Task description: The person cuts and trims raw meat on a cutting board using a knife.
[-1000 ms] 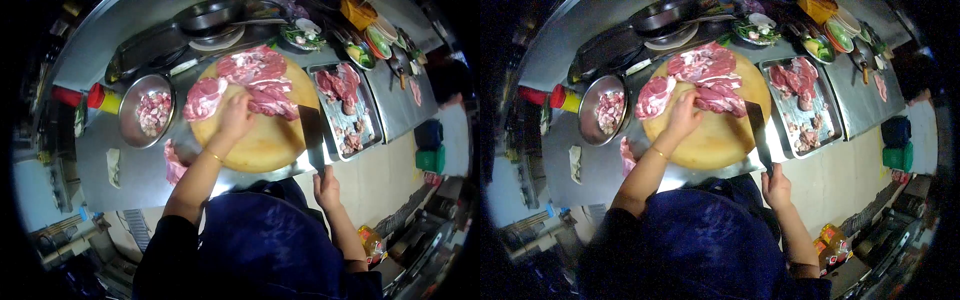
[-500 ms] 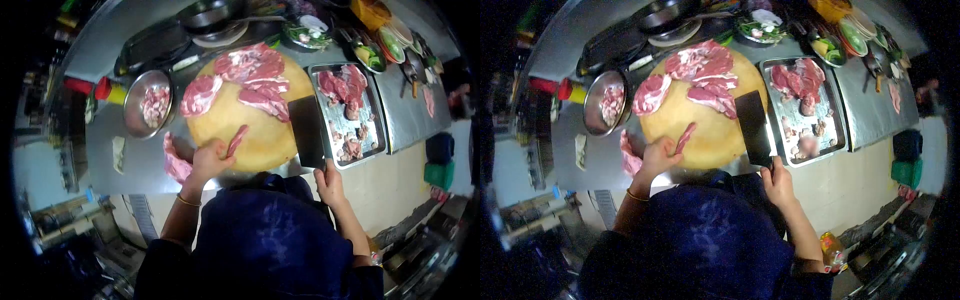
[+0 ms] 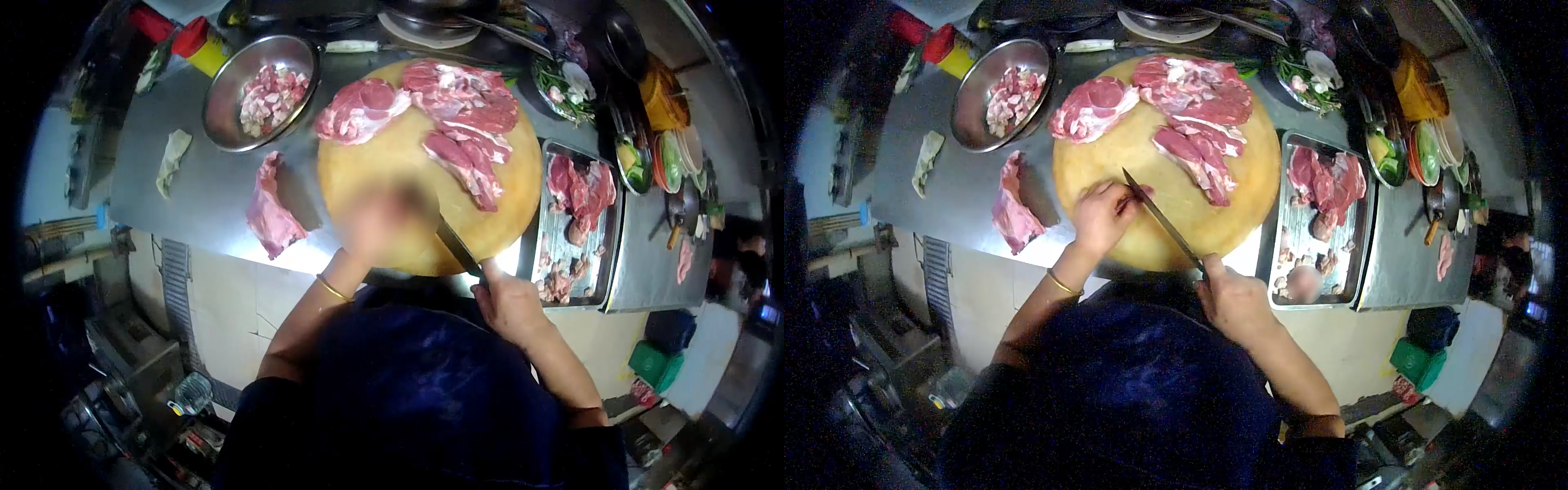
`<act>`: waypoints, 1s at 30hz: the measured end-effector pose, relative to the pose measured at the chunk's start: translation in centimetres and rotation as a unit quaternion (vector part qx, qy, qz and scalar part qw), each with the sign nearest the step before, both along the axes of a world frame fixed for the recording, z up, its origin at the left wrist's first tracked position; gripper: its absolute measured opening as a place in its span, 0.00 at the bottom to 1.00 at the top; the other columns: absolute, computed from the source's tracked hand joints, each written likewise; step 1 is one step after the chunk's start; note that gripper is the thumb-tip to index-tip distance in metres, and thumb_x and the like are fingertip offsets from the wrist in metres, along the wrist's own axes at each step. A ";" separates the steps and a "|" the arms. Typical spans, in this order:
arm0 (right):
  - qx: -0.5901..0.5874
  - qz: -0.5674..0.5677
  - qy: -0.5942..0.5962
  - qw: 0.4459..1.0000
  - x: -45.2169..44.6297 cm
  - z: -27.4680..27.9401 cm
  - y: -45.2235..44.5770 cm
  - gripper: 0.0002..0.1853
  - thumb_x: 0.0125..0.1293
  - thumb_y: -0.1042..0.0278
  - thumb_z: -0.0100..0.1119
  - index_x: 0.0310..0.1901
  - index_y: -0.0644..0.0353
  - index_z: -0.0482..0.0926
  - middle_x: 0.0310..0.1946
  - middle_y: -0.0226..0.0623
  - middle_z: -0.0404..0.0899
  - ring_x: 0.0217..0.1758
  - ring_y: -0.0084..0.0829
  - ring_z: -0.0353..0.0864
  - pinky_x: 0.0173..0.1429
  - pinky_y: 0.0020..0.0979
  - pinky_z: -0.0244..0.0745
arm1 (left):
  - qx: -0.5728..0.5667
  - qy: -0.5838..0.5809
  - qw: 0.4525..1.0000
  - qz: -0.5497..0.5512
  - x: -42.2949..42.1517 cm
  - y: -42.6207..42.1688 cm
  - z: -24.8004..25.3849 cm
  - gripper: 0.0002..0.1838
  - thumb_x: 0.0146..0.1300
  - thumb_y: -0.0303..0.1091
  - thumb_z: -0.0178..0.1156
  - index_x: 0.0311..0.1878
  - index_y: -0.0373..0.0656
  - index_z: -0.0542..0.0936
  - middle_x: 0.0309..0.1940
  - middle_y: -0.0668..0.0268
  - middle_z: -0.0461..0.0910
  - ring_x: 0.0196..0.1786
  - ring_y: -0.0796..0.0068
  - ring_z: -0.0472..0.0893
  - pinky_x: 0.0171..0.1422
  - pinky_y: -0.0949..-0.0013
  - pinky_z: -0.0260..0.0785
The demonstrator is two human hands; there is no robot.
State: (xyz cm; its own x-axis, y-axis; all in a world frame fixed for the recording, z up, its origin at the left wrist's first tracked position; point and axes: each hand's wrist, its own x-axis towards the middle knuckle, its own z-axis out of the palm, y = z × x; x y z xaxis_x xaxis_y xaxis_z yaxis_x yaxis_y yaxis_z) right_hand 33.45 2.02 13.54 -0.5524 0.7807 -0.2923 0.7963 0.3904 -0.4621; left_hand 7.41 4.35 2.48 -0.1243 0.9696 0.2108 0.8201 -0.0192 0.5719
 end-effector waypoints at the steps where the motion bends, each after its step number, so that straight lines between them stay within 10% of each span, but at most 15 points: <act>1: -0.003 0.014 -0.006 1.000 0.0 -0.2 0.4 0.18 0.66 0.65 0.62 0.53 0.60 0.69 0.28 0.49 0.83 0.32 0.51 0.85 0.34 0.48 0.80 | -0.005 -0.002 1.000 0.000 -0.1 0.1 -0.2 0.05 0.54 0.34 0.67 0.33 0.47 0.82 0.30 0.64 0.82 0.37 0.57 0.81 0.46 0.56 0.70; 10: 0.089 0.111 0.054 0.988 -9.1 -5.9 7.6 0.13 0.67 0.61 0.59 0.44 0.60 0.70 0.29 0.50 0.84 0.32 0.54 0.85 0.38 0.52 0.80 | -0.006 0.042 0.999 0.028 0.0 -0.3 -0.5 0.05 0.55 0.36 0.66 0.33 0.48 0.84 0.32 0.63 0.84 0.41 0.57 0.82 0.50 0.55 0.69; 17: -0.016 0.062 -0.038 0.997 2.7 -0.8 3.4 0.18 0.69 0.61 0.59 0.54 0.60 0.68 0.29 0.51 0.83 0.32 0.56 0.84 0.36 0.52 0.78 | 0.091 -0.122 0.986 0.064 -0.8 -1.9 -1.7 0.11 0.59 0.40 0.68 0.40 0.47 0.82 0.36 0.63 0.83 0.44 0.58 0.81 0.53 0.55 0.65; 30: 0.022 0.118 0.002 0.993 0.5 -1.3 2.2 0.18 0.67 0.64 0.62 0.51 0.61 0.67 0.30 0.51 0.83 0.34 0.53 0.85 0.35 0.49 0.81 | 0.128 -0.001 0.991 0.027 -0.7 -2.6 -1.5 0.06 0.51 0.33 0.67 0.33 0.50 0.83 0.34 0.68 0.80 0.41 0.63 0.79 0.50 0.59 0.64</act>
State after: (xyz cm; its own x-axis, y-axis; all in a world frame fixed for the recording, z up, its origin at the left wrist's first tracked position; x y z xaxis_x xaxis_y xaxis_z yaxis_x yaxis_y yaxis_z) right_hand 33.92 4.27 12.26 -0.7217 0.6421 -0.2586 0.6793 0.5853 -0.4427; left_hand 6.67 1.70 0.98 -0.1751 0.8759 0.4495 0.8225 -0.1208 0.5558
